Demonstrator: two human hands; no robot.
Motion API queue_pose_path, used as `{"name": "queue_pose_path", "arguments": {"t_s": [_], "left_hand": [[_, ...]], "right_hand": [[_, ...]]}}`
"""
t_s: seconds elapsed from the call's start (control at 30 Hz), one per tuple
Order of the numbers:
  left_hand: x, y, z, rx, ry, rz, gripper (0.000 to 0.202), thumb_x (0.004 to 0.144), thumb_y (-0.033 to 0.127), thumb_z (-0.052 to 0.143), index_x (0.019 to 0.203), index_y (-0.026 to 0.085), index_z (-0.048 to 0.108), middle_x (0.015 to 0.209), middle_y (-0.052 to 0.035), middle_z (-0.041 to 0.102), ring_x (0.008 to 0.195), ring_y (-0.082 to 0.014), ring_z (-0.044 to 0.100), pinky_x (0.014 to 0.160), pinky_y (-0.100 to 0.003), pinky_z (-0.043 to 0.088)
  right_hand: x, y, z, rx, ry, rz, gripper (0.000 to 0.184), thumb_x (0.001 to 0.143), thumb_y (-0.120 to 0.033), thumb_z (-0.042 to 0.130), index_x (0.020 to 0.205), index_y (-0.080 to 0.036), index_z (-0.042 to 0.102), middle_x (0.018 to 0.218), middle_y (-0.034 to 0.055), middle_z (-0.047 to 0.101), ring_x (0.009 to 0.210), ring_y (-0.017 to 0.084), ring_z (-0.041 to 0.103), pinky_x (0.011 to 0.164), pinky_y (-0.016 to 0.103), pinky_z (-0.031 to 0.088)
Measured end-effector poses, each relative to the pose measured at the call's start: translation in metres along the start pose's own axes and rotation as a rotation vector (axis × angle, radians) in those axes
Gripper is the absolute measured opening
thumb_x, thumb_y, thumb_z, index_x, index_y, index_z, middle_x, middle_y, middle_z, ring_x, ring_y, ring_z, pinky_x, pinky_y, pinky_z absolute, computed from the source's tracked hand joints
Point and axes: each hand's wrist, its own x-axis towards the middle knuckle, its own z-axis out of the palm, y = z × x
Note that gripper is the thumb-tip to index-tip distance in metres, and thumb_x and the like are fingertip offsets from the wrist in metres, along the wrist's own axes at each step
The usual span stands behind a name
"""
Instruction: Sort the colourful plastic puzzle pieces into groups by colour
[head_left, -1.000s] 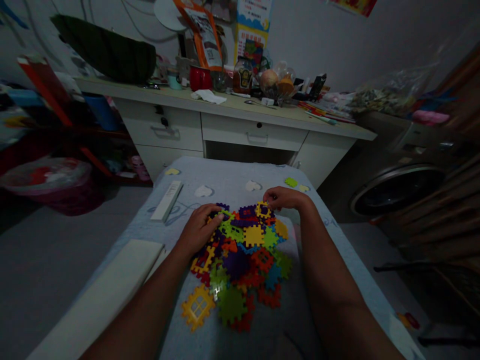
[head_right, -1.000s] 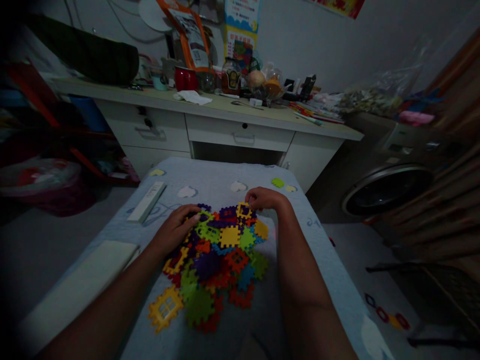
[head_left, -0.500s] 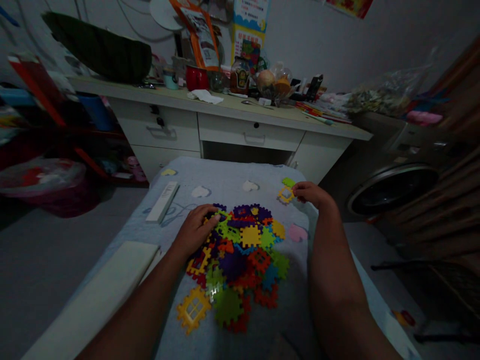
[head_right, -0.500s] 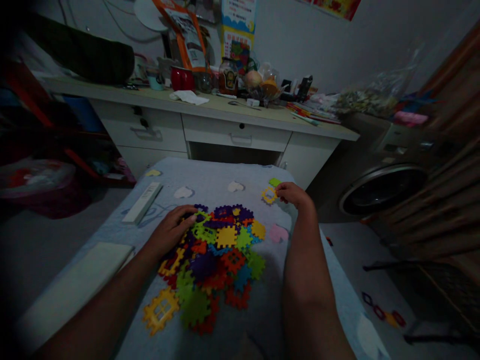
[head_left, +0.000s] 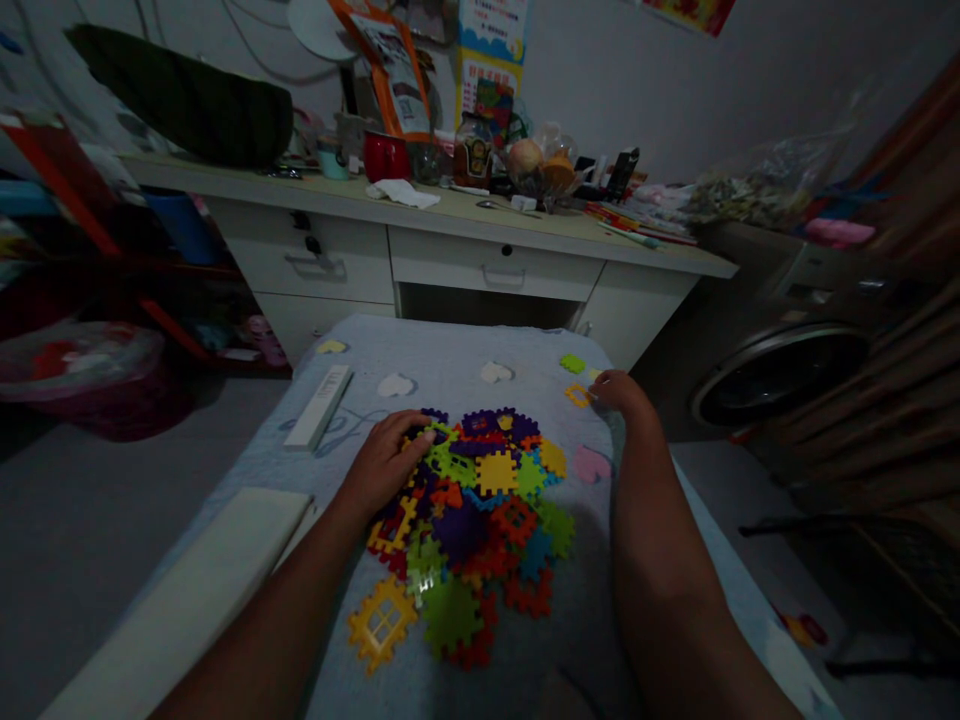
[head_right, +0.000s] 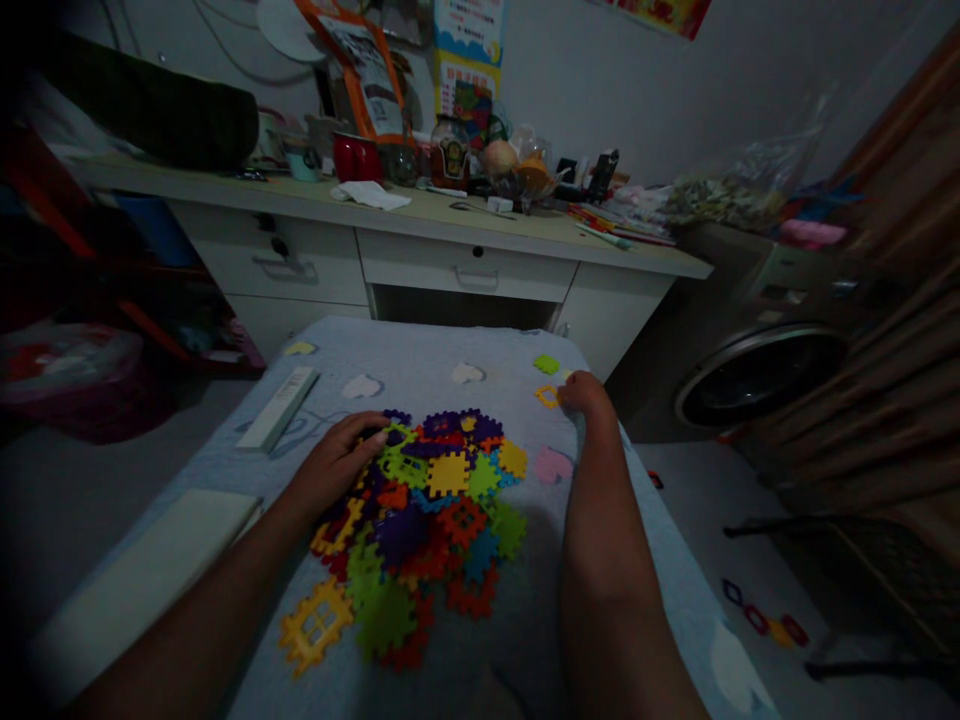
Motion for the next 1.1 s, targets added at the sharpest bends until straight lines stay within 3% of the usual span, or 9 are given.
{"name": "queue_pose_path", "arguments": {"t_s": [0.1, 0.17, 0.37, 0.53, 0.87, 1.1], "left_hand": [[0.0, -0.001, 0.0, -0.006, -0.005, 0.0, 0.036, 0.088, 0.051, 0.051, 0.107, 0.024, 0.066, 0.12, -0.0069, 0.065, 0.117, -0.0265, 0.057, 0.105, -0.047, 0.042], [0.0, 0.0, 0.0, -0.01, -0.007, -0.004, 0.036, 0.088, 0.051, 0.051, 0.106, 0.024, 0.066, 0.119, -0.007, 0.066, 0.116, -0.0265, 0.057, 0.105, -0.047, 0.042], [0.0, 0.003, -0.001, -0.023, -0.023, -0.006, 0.038, 0.088, 0.052, 0.05, 0.105, 0.023, 0.066, 0.12, -0.0077, 0.065, 0.117, -0.0265, 0.057, 0.106, -0.046, 0.041], [0.001, 0.002, -0.001, -0.02, 0.0, -0.006, 0.035, 0.087, 0.051, 0.052, 0.105, 0.025, 0.066, 0.119, -0.0067, 0.066, 0.116, -0.0264, 0.058, 0.105, -0.047, 0.042], [0.0, 0.003, -0.001, -0.022, -0.02, -0.013, 0.036, 0.088, 0.052, 0.051, 0.106, 0.024, 0.066, 0.12, -0.0072, 0.065, 0.118, -0.0267, 0.057, 0.106, -0.047, 0.041], [0.0, 0.002, -0.001, -0.021, -0.005, -0.008, 0.034, 0.088, 0.05, 0.052, 0.105, 0.025, 0.066, 0.121, -0.0074, 0.065, 0.117, -0.0264, 0.057, 0.105, -0.047, 0.043]], "right_hand": [[-0.005, -0.006, 0.001, -0.018, -0.147, 0.06, 0.045, 0.066, -0.034, 0.078, 0.105, -0.016, 0.065, 0.097, 0.0096, 0.071, 0.075, 0.018, 0.064, 0.062, 0.026, 0.048], [-0.009, -0.011, 0.003, -0.045, -0.207, 0.031, 0.052, 0.064, -0.035, 0.08, 0.109, -0.017, 0.062, 0.102, 0.0096, 0.069, 0.077, 0.017, 0.065, 0.064, 0.026, 0.048], [-0.01, -0.015, 0.004, -0.126, -0.257, 0.043, 0.046, 0.066, -0.022, 0.074, 0.109, -0.016, 0.06, 0.09, 0.0069, 0.069, 0.072, 0.017, 0.065, 0.064, 0.026, 0.049], [-0.007, -0.008, 0.005, -0.108, -0.2, 0.005, 0.044, 0.062, -0.017, 0.074, 0.104, -0.017, 0.06, 0.084, 0.0048, 0.068, 0.07, 0.016, 0.064, 0.062, 0.025, 0.049], [-0.007, -0.011, 0.007, -0.14, -0.209, 0.031, 0.049, 0.068, -0.023, 0.073, 0.116, -0.016, 0.062, 0.11, 0.0115, 0.067, 0.087, 0.019, 0.066, 0.074, 0.028, 0.05], [-0.009, -0.013, 0.011, -0.164, -0.152, 0.024, 0.05, 0.067, -0.022, 0.07, 0.117, -0.015, 0.064, 0.114, 0.0131, 0.064, 0.093, 0.021, 0.064, 0.078, 0.028, 0.05]]}}
